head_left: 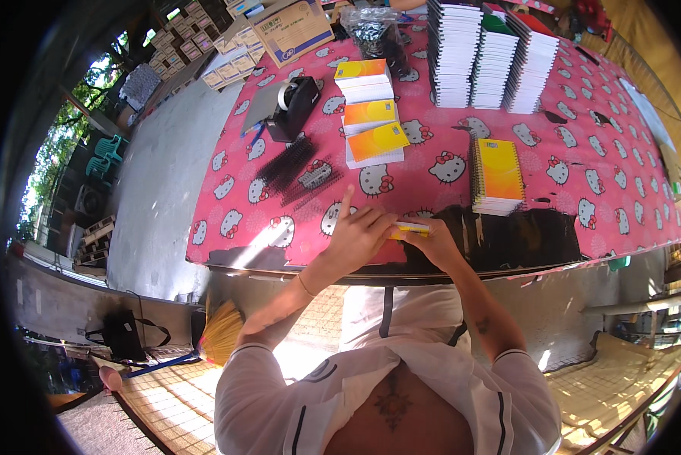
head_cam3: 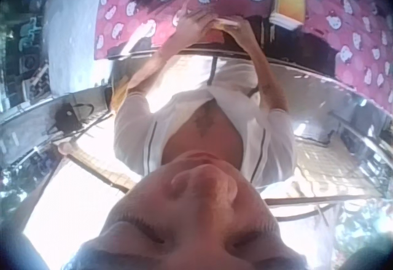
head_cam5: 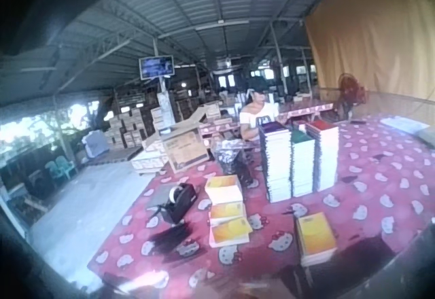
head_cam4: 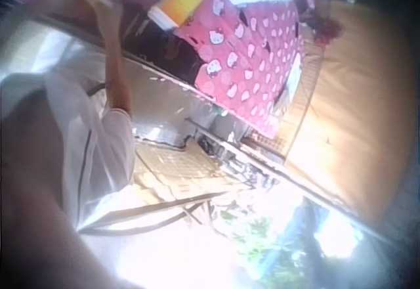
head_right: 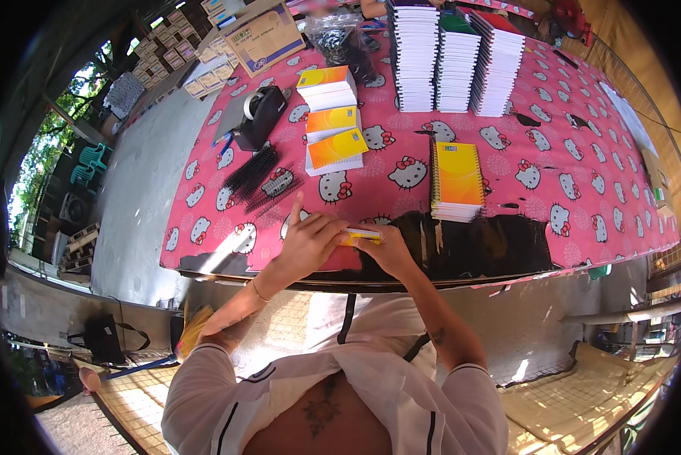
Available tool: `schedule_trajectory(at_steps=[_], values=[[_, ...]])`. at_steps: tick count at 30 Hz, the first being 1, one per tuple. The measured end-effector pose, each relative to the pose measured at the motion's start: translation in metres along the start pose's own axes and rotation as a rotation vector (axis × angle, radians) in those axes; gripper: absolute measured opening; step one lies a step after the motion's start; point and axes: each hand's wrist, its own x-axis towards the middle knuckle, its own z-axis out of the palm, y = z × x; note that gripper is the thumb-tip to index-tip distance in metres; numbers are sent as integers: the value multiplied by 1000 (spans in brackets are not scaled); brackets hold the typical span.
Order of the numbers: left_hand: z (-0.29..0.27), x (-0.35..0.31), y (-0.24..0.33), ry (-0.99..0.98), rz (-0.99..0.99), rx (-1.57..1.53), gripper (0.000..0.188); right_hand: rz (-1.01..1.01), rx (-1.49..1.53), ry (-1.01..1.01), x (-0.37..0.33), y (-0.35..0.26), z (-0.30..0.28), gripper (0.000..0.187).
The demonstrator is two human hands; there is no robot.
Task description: The person assembles small notebooks by hand by aligning pages and covers and then threading a spiral wire binder through the pre-punched holes.
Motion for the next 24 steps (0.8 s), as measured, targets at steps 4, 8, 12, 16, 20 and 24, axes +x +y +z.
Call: schedule_trajectory(at_steps=[4, 8, 12, 16, 20, 24], values=[[8, -9, 5, -13, -117, 61, 53, -1, -19, 31, 2, 13, 2, 30], [42, -52, 46, -132, -196, 76, 81, -94, -12, 111, 0, 23, 10, 31], [31, -28, 40, -41, -222, 242, 92, -118, -110, 109, 0, 13, 9, 30], [40, -36, 46, -117, -169, 171, 89, -112, -85, 113, -3, 17, 8, 30], [39, -27, 46, -15, -187, 218, 91, -81, -76, 140, -3, 17, 17, 30], [47, -32, 42, -79, -144, 140, 89, -121, -104, 113, -3, 19, 9, 29]])
